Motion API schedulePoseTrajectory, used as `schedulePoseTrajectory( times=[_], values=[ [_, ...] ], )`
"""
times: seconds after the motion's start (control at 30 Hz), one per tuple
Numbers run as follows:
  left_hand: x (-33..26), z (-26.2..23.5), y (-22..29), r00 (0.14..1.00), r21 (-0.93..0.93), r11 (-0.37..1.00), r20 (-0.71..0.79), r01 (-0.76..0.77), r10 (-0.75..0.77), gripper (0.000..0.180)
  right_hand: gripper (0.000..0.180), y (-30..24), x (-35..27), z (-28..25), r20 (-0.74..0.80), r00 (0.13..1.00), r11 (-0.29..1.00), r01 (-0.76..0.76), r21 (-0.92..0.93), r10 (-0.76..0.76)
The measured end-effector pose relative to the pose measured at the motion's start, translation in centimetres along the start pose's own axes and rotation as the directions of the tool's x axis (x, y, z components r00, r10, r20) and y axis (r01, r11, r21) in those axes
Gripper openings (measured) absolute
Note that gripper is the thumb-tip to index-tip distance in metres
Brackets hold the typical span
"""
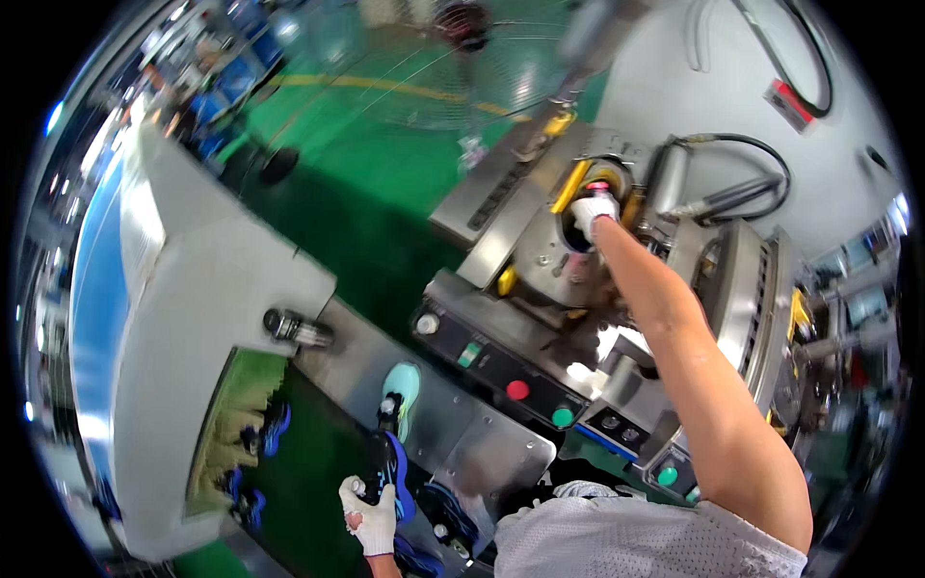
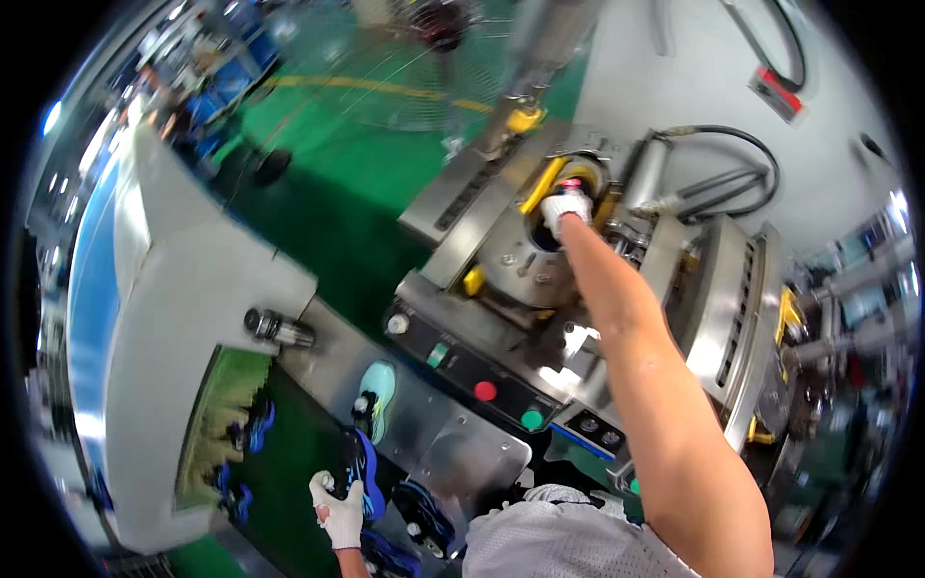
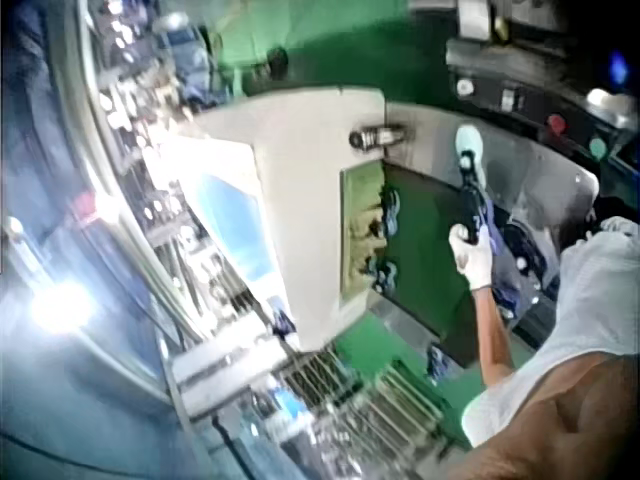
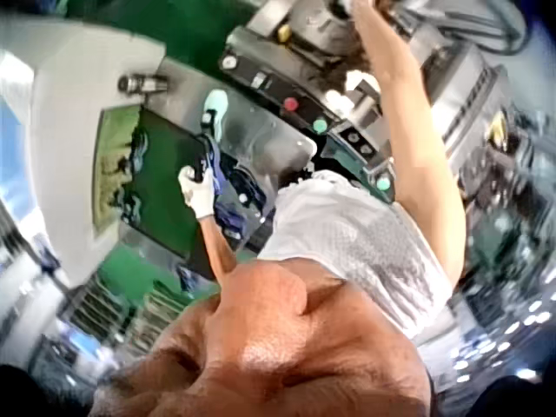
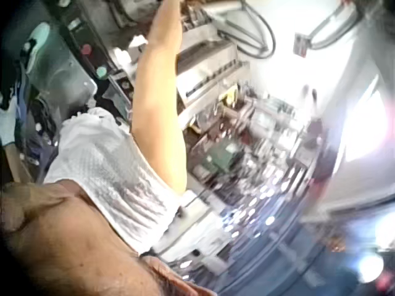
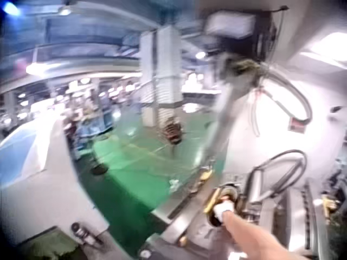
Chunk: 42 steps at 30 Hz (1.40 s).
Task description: The person operates a shoe finishing machine in a factory setting. They repeatedly pick up blue and black sneakers, place them into the machine's processing chamber, and then remove them to place them on a nearby metal table. The person wears white gloves and a white mesh shirt while performing this repetitive task.
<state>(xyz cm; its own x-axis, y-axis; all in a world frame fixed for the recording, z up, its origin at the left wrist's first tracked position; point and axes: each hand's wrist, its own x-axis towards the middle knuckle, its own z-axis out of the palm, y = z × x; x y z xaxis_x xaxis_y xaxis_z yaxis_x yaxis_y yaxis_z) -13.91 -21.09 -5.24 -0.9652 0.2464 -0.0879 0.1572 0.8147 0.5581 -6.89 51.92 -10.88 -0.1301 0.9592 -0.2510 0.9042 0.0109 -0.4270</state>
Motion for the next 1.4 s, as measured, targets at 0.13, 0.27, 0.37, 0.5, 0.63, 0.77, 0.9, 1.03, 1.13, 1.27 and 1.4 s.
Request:
schedulePoseTrajectory(
  times=[0.13, 0.27, 0.37, 0.5, 0.63, 0.77, 0.9, 1.03, 1.13, 1.27, 1.4],
  values=[
    [-6.7, -1.5, -9.6, 0.930, 0.031, 0.947, -0.200, 0.321, -0.309, 0.064, 0.034, -2.7, 2.6, 3.8, 0.129, 0.913, 0.677, 0.377, -0.632, -0.388],
    [-12.0, -2.3, -11.9, 0.850, 0.181, 0.847, -0.291, 0.499, -0.439, 0.065, 0.036, 0.7, 6.1, 5.6, 0.151, 0.988, 0.872, -0.038, 0.487, -0.041],
    [-12.8, 3.2, -14.5, 0.913, 0.006, 0.930, -0.193, 0.367, -0.359, 0.060, 0.044, 3.2, 15.8, -1.5, 0.254, 0.954, 0.863, 0.009, 0.505, -0.159],
    [-19.3, 8.4, -14.7, 0.841, -0.054, 0.855, -0.158, 0.516, -0.518, 0.065, 0.057, -1.8, 4.3, -2.7, 0.226, 0.953, 0.933, 0.114, 0.343, -0.200],
    [-21.1, 10.0, -14.9, 0.767, -0.171, 0.787, -0.176, 0.593, -0.617, 0.078, 0.080, -2.7, -21.4, -5.8, -0.072, 0.777, 0.711, 0.605, 0.359, -0.625],
    [-21.4, 14.9, -20.1, 0.834, -0.325, 0.842, -0.214, 0.431, -0.509, 0.082, 0.099, 7.0, -37.8, -0.5, -0.011, 0.474, 0.472, 0.879, 0.074, -0.881],
    [-19.8, 10.5, -16.5, 0.802, -0.045, 0.800, 0.030, 0.598, -0.597, 0.082, 0.105, 16.2, -42.4, 8.8, 0.446, 0.433, -0.037, 0.683, -0.729, -0.783],
    [-20.8, 11.8, -21.3, 0.933, -0.346, 0.873, 0.024, 0.344, -0.358, 0.076, 0.114, 15.0, -47.8, 10.7, 0.638, 0.596, 0.491, 0.791, -0.364, -0.487],
    [-20.2, 11.1, -22.1, 0.885, -0.287, 0.838, 0.149, 0.465, -0.441, 0.062, 0.118, 13.5, -59.5, 13.4, 0.668, 0.429, 0.607, 0.794, 0.042, -0.608],
    [-18.4, 6.3, -20.6, 0.699, -0.069, 0.745, 0.411, 0.663, -0.585, 0.070, 0.094, 16.1, -69.9, 25.1, 0.539, 0.548, 0.735, 0.643, 0.218, -0.640],
    [-17.1, 5.3, -22.9, 0.732, -0.135, 0.753, 0.392, 0.644, -0.557, 0.074, 0.081, 16.5, -70.8, 27.4, 0.518, 0.749, 0.909, 0.302, 0.288, -0.413]
  ],
)
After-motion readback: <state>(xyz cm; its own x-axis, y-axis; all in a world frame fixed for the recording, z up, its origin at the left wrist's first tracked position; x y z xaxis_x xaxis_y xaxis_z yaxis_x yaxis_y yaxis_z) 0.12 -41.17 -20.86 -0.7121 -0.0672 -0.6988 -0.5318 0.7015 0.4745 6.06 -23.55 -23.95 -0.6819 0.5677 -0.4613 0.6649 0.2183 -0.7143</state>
